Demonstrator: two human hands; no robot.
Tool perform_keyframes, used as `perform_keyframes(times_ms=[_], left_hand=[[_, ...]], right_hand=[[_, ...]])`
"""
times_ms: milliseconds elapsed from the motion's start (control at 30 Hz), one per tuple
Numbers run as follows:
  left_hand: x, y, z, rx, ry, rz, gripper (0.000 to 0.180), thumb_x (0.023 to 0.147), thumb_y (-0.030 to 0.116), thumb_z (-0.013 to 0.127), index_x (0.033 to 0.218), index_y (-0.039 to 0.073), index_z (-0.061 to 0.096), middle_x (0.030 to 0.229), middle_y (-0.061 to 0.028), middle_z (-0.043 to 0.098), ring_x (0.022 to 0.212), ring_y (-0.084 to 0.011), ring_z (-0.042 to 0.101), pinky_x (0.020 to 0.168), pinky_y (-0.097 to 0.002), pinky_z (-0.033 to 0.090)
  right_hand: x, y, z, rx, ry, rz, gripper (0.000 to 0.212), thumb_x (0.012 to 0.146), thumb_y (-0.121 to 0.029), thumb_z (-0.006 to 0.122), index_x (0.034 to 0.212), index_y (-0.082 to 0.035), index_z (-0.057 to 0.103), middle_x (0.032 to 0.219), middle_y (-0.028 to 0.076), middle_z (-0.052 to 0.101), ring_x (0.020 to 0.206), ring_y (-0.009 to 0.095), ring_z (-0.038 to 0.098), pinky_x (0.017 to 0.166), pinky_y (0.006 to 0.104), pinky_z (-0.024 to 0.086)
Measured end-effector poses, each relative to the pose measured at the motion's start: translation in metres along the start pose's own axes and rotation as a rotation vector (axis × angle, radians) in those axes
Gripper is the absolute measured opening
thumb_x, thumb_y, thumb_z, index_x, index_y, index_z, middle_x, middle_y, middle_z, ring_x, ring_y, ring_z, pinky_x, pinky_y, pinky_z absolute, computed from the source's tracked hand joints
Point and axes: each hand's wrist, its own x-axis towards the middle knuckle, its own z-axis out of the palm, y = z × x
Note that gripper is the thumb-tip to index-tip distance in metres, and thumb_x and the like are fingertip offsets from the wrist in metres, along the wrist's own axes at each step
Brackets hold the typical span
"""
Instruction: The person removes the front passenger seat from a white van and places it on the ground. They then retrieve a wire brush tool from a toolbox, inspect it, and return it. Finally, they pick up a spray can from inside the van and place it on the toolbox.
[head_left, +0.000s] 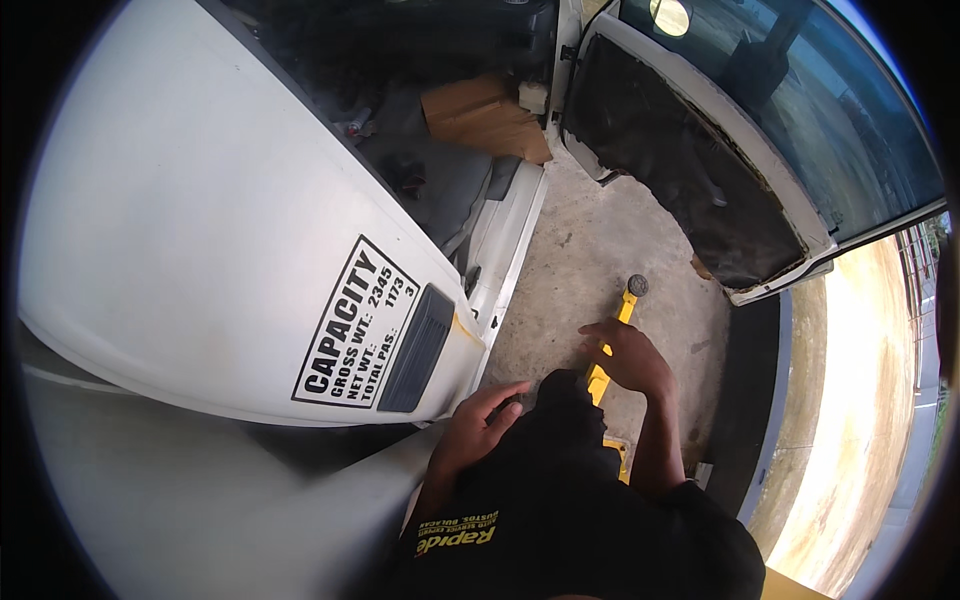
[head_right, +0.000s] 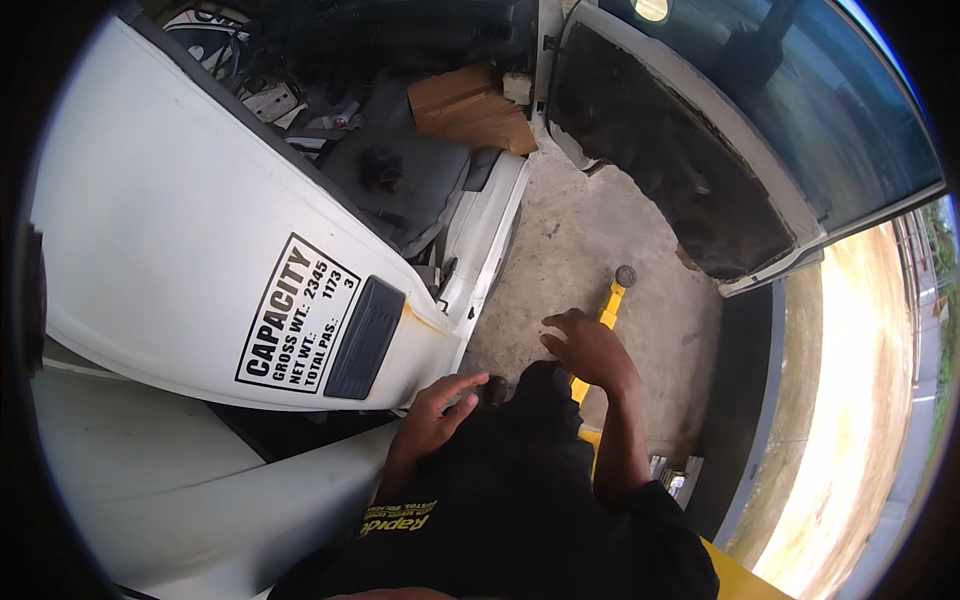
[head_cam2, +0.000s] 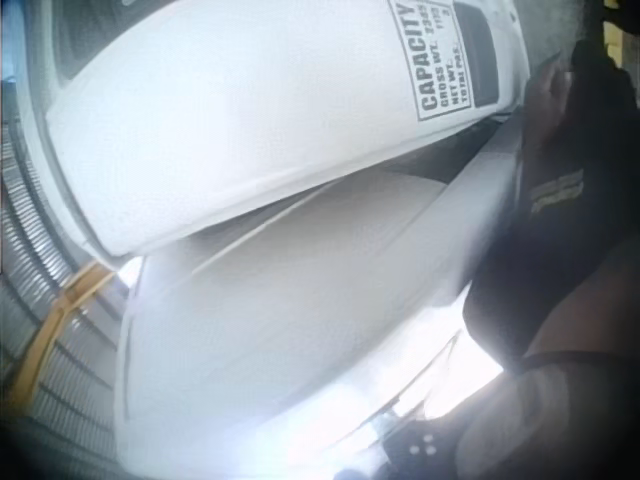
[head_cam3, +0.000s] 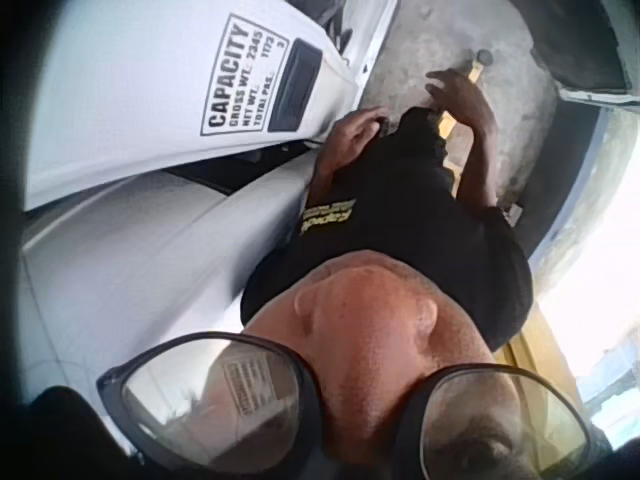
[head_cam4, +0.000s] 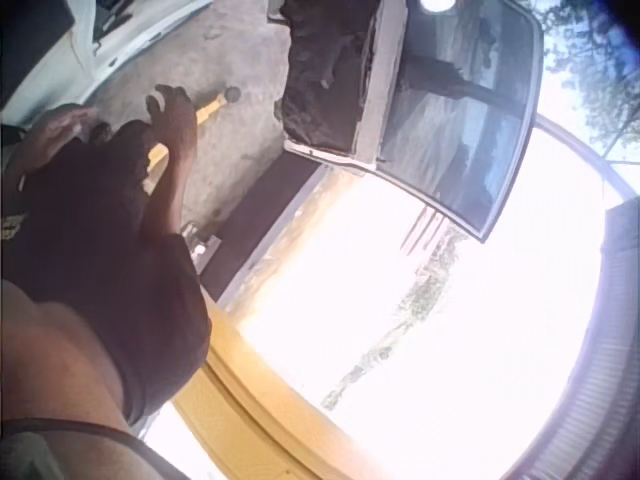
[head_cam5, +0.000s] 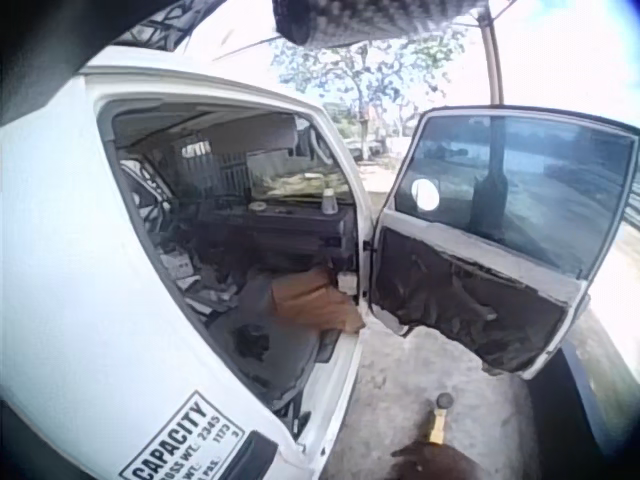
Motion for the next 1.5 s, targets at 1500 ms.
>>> perform_keyframes(times_ms=[1500], left_hand=[[0.383,-0.211,-0.151,-1.08,1.347,-0.38,0.043,0.101,0.024,0.08,0.136,0.009,0.06,0.114,-0.0072,0.073,0.098,-0.0191,0.072,0.082,-0.0301,0.057]], right_hand=[[0.54,-0.029,-0.123,-0.151,-0.565,-0.92,0.037,0.105,-0.033,0.066,0.127,-0.003,0.073,0.118,0.02,0.073,0.109,0.042,0.072,0.094,0.053,0.057]])
